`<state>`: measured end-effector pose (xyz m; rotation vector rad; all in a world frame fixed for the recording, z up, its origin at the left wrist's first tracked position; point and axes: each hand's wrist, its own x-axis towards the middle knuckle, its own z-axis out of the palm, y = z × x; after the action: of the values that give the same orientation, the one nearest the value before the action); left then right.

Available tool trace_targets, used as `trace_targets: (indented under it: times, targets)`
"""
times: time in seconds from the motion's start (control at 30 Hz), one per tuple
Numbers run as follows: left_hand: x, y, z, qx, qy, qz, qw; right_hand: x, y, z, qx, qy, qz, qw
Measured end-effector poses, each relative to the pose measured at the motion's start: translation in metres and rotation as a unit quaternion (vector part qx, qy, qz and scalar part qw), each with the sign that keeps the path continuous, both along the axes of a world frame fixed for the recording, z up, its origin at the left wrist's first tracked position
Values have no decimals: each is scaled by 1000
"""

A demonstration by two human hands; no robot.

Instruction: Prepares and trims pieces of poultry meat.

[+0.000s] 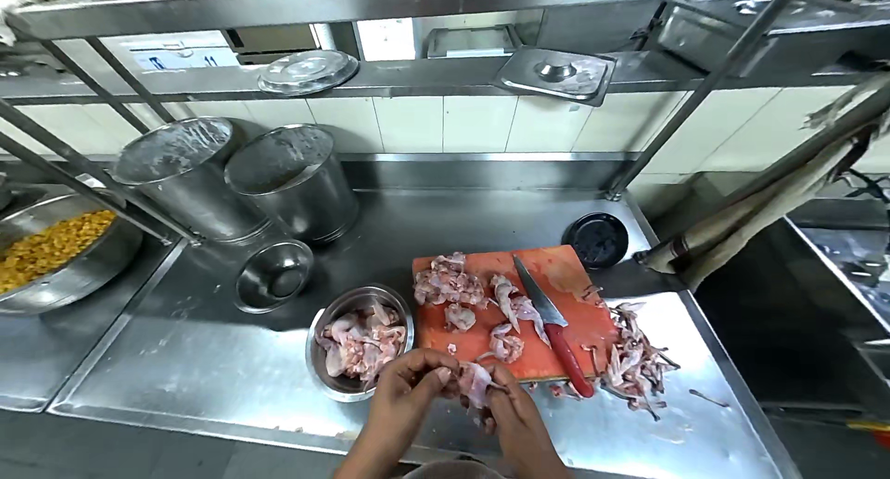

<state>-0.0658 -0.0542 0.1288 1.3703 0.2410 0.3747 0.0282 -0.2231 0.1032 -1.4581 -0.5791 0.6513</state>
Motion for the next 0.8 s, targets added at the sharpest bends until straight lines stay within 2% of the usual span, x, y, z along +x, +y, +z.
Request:
trace_targets:
  times: [0.1, 0.23, 0.37, 0.47, 0.5, 0.57, 0.67, 0.73, 0.8]
  targets:
    - [2, 5, 0, -1, 21, -38, 999, 4, -1, -5, -9, -36, -4, 999]
    - [3, 11, -3, 86, 43, -63, 993, 6, -3, -7, -42, -94, -1, 995]
    - [3, 14, -4, 37, 50, -68, 996, 5, -7, -3, -57, -72, -7, 996]
    - [5, 10, -7, 11, 75, -111, 991, 7, -13, -3, -64, -64, -12, 996]
    - [6, 10, -8, 31, 94, -135, 986, 8, -14, -5, -63, -71, -13, 995]
    - [8, 9, -7, 145, 114, -158, 970, 9, -16, -10, -62, -85, -18, 994]
    - [11, 11, -1, 334, 118, -195, 915, 10, -18, -12, -63, -89, -19, 994]
    - [13, 13, 1, 380, 111, -226, 890, 10, -18, -10, -65, -78, -20, 995]
    - [13, 13, 0, 390, 82, -231, 888, 12, -19, -9, -60, -68, -25, 996]
